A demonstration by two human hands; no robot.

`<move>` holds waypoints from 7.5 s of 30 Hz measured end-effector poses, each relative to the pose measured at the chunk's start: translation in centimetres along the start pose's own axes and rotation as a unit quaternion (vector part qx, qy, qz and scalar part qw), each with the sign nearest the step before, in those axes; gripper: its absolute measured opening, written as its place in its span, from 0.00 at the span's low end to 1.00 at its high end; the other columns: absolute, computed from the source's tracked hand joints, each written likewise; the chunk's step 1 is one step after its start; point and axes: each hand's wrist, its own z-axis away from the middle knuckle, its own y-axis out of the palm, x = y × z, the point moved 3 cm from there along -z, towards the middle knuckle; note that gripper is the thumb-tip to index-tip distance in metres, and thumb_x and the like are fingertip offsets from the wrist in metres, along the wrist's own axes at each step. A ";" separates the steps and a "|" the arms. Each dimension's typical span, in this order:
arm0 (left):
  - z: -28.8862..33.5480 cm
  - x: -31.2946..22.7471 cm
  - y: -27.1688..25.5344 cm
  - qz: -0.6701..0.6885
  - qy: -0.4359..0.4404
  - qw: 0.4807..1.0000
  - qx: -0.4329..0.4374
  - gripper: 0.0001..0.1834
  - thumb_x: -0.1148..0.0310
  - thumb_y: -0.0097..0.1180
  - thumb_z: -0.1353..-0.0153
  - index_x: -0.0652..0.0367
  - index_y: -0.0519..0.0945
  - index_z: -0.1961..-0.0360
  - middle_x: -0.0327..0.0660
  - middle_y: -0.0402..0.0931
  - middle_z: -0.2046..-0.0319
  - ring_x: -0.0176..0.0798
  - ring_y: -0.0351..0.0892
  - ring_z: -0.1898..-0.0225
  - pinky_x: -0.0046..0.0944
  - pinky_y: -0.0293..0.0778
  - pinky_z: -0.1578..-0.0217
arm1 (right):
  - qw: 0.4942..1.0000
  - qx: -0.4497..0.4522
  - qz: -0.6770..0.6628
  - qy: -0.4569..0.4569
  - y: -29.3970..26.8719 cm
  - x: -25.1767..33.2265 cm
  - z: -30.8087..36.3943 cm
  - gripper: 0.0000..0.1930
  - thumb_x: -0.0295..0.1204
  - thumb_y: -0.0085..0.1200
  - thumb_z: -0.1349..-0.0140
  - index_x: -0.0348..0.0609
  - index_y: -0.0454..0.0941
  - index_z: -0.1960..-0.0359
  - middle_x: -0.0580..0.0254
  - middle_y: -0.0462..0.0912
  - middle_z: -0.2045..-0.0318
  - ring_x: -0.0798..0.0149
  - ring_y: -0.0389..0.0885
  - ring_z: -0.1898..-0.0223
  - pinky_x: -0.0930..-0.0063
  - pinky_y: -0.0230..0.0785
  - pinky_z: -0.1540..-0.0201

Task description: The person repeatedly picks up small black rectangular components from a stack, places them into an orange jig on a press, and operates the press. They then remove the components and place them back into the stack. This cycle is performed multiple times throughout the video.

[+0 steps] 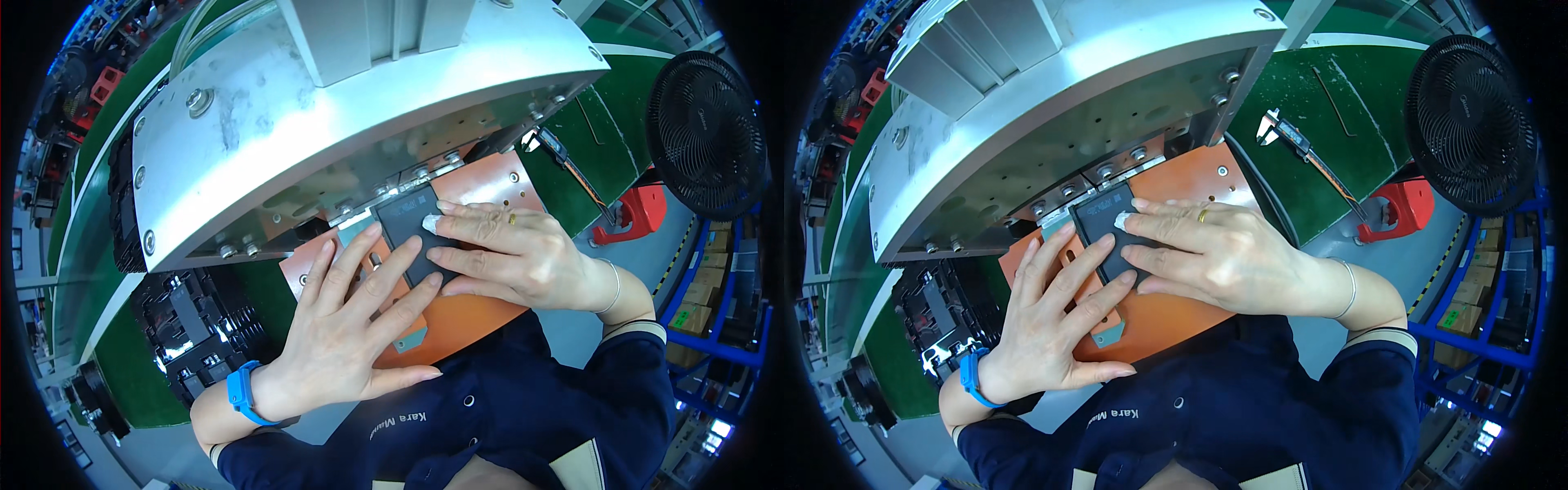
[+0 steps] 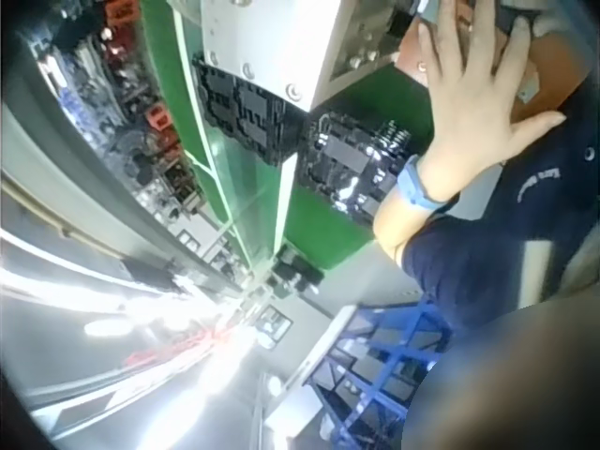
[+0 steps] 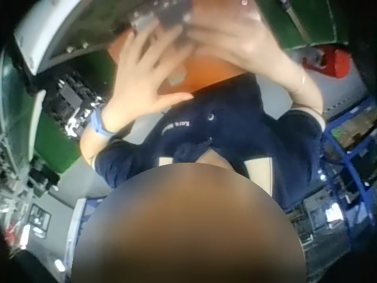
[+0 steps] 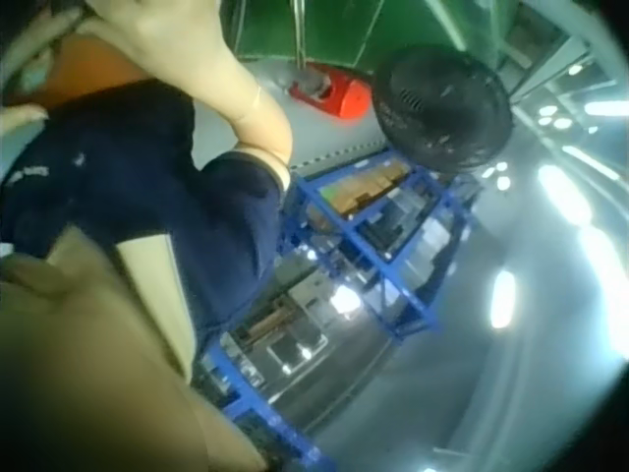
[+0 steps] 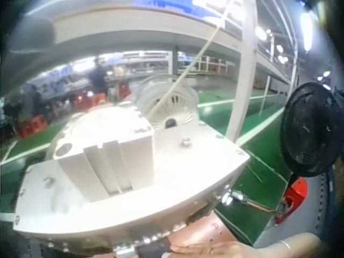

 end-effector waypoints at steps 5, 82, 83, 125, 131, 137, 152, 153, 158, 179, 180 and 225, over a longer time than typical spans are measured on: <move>-0.1 0.1 0.1 0.006 0.000 1.000 -0.002 0.41 0.30 0.59 0.51 0.40 0.77 0.40 0.45 0.63 0.33 0.62 0.56 0.32 0.66 0.51 0.35 | 1.000 -0.007 0.002 -0.010 0.0 0.1 -0.1 0.16 0.34 0.69 0.49 0.37 0.84 0.63 0.50 0.83 0.57 0.50 0.84 0.51 0.64 0.81 0.53; 0.3 -0.5 -0.2 0.007 0.063 0.995 -0.083 0.34 0.49 0.68 0.53 0.48 0.79 0.44 0.47 0.68 0.37 0.60 0.63 0.37 0.61 0.65 0.42 | 0.741 -0.013 -0.491 0.458 -1.5 -0.6 -1.3 0.22 0.27 0.59 0.37 0.41 0.65 0.44 0.60 0.81 0.55 0.72 0.81 0.60 0.79 0.74 0.59; 0.2 -0.6 -0.4 0.003 0.072 0.993 -0.091 0.34 0.52 0.70 0.54 0.50 0.79 0.44 0.47 0.69 0.38 0.59 0.64 0.38 0.59 0.66 0.43 | 0.767 0.022 -0.458 0.450 -1.0 -1.3 -1.2 0.21 0.25 0.59 0.37 0.43 0.65 0.45 0.63 0.82 0.59 0.72 0.82 0.61 0.81 0.75 0.61; 0.5 -2.6 -3.6 0.370 -0.137 0.901 -0.180 0.07 0.73 0.66 0.41 0.67 0.84 0.66 0.30 0.75 0.83 0.17 0.67 0.79 0.22 0.62 0.80 | 0.850 -0.008 -0.478 0.220 -2.8 3.8 -1.1 0.16 0.21 0.60 0.38 0.31 0.74 0.49 0.63 0.80 0.66 0.72 0.83 0.68 0.80 0.77 0.63; 0.1 -1.9 -3.3 0.502 -0.168 0.812 -0.244 0.07 0.72 0.64 0.38 0.62 0.77 0.64 0.32 0.77 0.78 0.18 0.71 0.78 0.21 0.63 0.79 | 0.859 -0.097 -0.462 0.199 -4.0 3.5 -1.0 0.06 0.18 0.58 0.38 0.31 0.77 0.60 0.61 0.83 0.66 0.72 0.83 0.66 0.81 0.77 0.63; 1.0 -3.0 -0.6 0.758 -0.225 0.613 -0.005 0.28 0.46 0.42 0.28 0.64 0.72 0.48 0.43 0.79 0.71 0.26 0.72 0.83 0.22 0.62 0.85 | 0.970 -0.171 -0.082 -0.155 -4.6 6.0 0.5 0.07 0.25 0.60 0.49 0.45 0.81 0.67 0.64 0.82 0.63 0.62 0.84 0.64 0.73 0.78 0.65; -0.1 0.2 0.2 0.653 -0.263 0.674 -0.225 0.07 0.69 0.60 0.35 0.60 0.77 0.62 0.39 0.79 0.77 0.23 0.71 0.83 0.23 0.68 0.82 | 0.860 -0.069 0.143 0.484 -3.8 -16.8 16.6 0.19 0.28 0.61 0.56 0.38 0.80 0.59 0.51 0.78 0.60 0.50 0.79 0.54 0.60 0.71 0.51; -0.1 0.2 0.2 0.652 -0.265 0.671 -0.234 0.07 0.69 0.60 0.35 0.60 0.77 0.62 0.39 0.80 0.76 0.24 0.72 0.83 0.23 0.68 0.82 | 0.865 -0.077 0.170 0.466 -3.7 -16.7 16.2 0.15 0.30 0.62 0.58 0.39 0.79 0.66 0.52 0.79 0.63 0.52 0.81 0.59 0.60 0.72 0.56; -0.3 0.3 0.3 0.645 -0.268 0.678 -0.232 0.08 0.68 0.59 0.35 0.61 0.76 0.61 0.41 0.81 0.74 0.26 0.75 0.82 0.26 0.70 0.80 | 0.857 -0.146 0.171 0.464 -4.6 -17.0 16.8 0.14 0.29 0.61 0.57 0.44 0.76 0.66 0.57 0.81 0.74 0.52 0.81 0.72 0.62 0.73 0.65; -0.1 -0.5 -0.2 0.615 -0.250 0.719 -0.207 0.08 0.70 0.54 0.34 0.65 0.77 0.65 0.45 0.82 0.74 0.32 0.79 0.81 0.29 0.75 0.79 | 0.961 -0.249 -0.068 0.100 -4.5 -0.3 4.2 0.23 0.24 0.71 0.55 0.40 0.84 0.53 0.59 0.84 0.66 0.68 0.82 0.70 0.81 0.72 0.73; 0.0 -0.5 -0.2 0.615 -0.248 0.719 -0.207 0.08 0.70 0.54 0.34 0.65 0.77 0.65 0.45 0.82 0.74 0.32 0.79 0.81 0.29 0.75 0.79 | 0.962 -0.248 -0.060 0.094 -4.5 -0.2 4.2 0.23 0.24 0.72 0.55 0.41 0.84 0.54 0.59 0.84 0.66 0.68 0.82 0.70 0.81 0.73 0.73; 0.2 0.1 0.1 0.631 -0.253 0.694 -0.236 0.13 0.70 0.55 0.34 0.69 0.75 0.54 0.48 0.82 0.72 0.34 0.80 0.81 0.29 0.76 0.79 | 0.964 -0.255 -0.033 0.074 -3.3 0.5 4.3 0.23 0.27 0.72 0.56 0.42 0.84 0.54 0.60 0.82 0.69 0.68 0.80 0.73 0.79 0.73 0.74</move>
